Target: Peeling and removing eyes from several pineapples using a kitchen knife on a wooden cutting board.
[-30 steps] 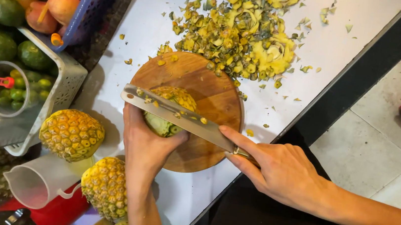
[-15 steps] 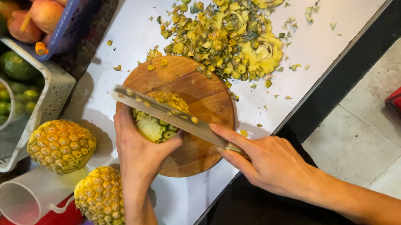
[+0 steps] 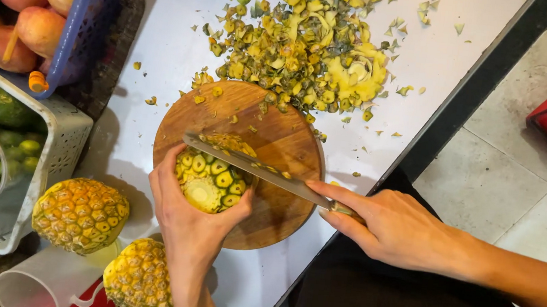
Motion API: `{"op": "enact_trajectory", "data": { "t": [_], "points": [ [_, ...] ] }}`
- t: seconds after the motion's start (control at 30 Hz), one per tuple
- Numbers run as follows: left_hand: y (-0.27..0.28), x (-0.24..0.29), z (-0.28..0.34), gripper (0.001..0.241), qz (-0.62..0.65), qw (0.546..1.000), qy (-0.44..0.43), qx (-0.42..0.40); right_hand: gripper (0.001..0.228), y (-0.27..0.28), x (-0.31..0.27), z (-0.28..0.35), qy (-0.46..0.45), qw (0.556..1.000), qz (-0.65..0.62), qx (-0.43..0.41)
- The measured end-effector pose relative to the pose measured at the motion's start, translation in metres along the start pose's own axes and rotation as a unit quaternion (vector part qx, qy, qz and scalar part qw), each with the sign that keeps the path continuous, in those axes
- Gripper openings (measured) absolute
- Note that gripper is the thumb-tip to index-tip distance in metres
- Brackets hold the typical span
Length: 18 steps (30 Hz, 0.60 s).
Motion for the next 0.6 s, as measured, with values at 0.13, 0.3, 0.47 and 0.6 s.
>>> {"op": "enact_trajectory", "data": {
  "t": [0.13,0.3,0.47,0.6],
  "points": [
    [-0.001,0.003,0.005,0.101,0.001,0.999,-0.03,0.014,0.058,0.011,-0.017,-0.03,0.069,0.997,-0.013,0.031],
    [0.001,0.002,0.002,0.1,-0.001,1.0,-0.009,0.006,0.062,0.007,-0.002,-0.012,0.033,0.999,-0.025,-0.01],
    [-0.001,0.002,0.003,0.099,0.005,0.999,-0.031,0.005,0.062,0.009,-0.002,-0.034,0.014,0.999,-0.035,-0.023],
    [-0.001,0.001,0.003,0.101,-0.009,0.999,-0.039,0.01,0.054,-0.01,0.027,-0.044,0.015,0.998,-0.037,-0.042]
  ]
}}
Point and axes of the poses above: each hand's wrist, its own z-axis away from the middle knuckle, its own y-axis out of the back of the hand, x = y × z, the point moved 10 cm from there along -z, towards the middle knuckle, and after that the axes turned 11 degrees about y, right-handed, at the moved point
